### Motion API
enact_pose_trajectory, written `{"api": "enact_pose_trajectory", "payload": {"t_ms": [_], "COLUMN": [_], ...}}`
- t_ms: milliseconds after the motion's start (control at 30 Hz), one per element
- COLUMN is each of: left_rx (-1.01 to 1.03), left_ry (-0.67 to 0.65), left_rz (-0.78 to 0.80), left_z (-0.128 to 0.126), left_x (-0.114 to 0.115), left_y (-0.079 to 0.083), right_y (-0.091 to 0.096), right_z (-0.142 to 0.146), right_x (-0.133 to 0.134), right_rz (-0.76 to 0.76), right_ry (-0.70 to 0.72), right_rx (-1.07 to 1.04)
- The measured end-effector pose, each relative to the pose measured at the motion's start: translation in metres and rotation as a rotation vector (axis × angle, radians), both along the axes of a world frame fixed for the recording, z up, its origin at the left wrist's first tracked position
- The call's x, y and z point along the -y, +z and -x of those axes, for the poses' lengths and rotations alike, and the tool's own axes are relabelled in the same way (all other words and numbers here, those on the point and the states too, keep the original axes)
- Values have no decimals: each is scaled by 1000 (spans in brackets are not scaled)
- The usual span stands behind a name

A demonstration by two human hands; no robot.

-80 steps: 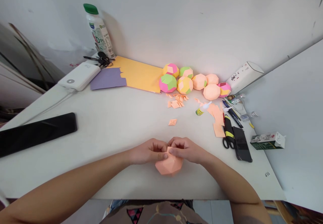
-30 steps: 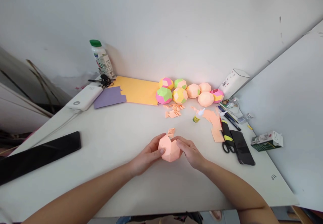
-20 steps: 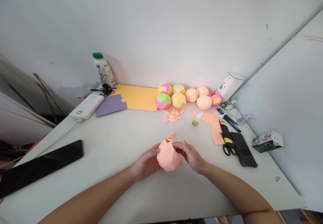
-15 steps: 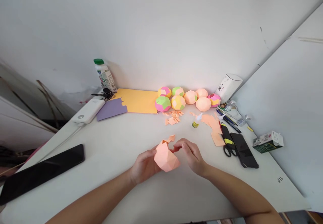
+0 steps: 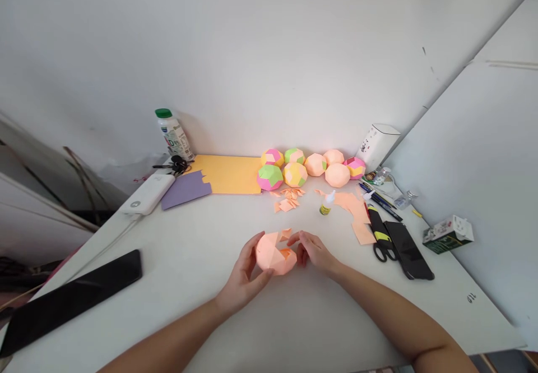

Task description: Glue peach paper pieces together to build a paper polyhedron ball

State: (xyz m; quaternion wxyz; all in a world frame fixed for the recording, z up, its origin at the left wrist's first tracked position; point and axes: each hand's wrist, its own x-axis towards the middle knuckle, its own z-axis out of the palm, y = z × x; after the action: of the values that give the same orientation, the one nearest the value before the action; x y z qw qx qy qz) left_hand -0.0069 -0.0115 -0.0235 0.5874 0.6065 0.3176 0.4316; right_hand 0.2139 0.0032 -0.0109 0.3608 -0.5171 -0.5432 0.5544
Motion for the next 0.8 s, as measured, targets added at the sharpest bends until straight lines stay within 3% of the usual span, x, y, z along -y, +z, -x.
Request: {"api": "enact_pose_trajectory", "payload": {"t_ms": [167,333,533,800], "left_rx": [-217,-297,-326,-79], "left_ry": [76,70,63,21], "left_rz": [-439,-521,-408,116], "left_z": [-1,-4,-5,-10], "left_x": [1,0,0,-3], "left_y": [4,8,2,-2], "right_y": [1,1,-1,0], "right_z": [1,2,2,0], "right_x": [2,0,-5,-3], "right_rz": [160,193,181,173], "right_ry": [157,121,30,113], "right_rx": [-140,-213,-287,-326]}}
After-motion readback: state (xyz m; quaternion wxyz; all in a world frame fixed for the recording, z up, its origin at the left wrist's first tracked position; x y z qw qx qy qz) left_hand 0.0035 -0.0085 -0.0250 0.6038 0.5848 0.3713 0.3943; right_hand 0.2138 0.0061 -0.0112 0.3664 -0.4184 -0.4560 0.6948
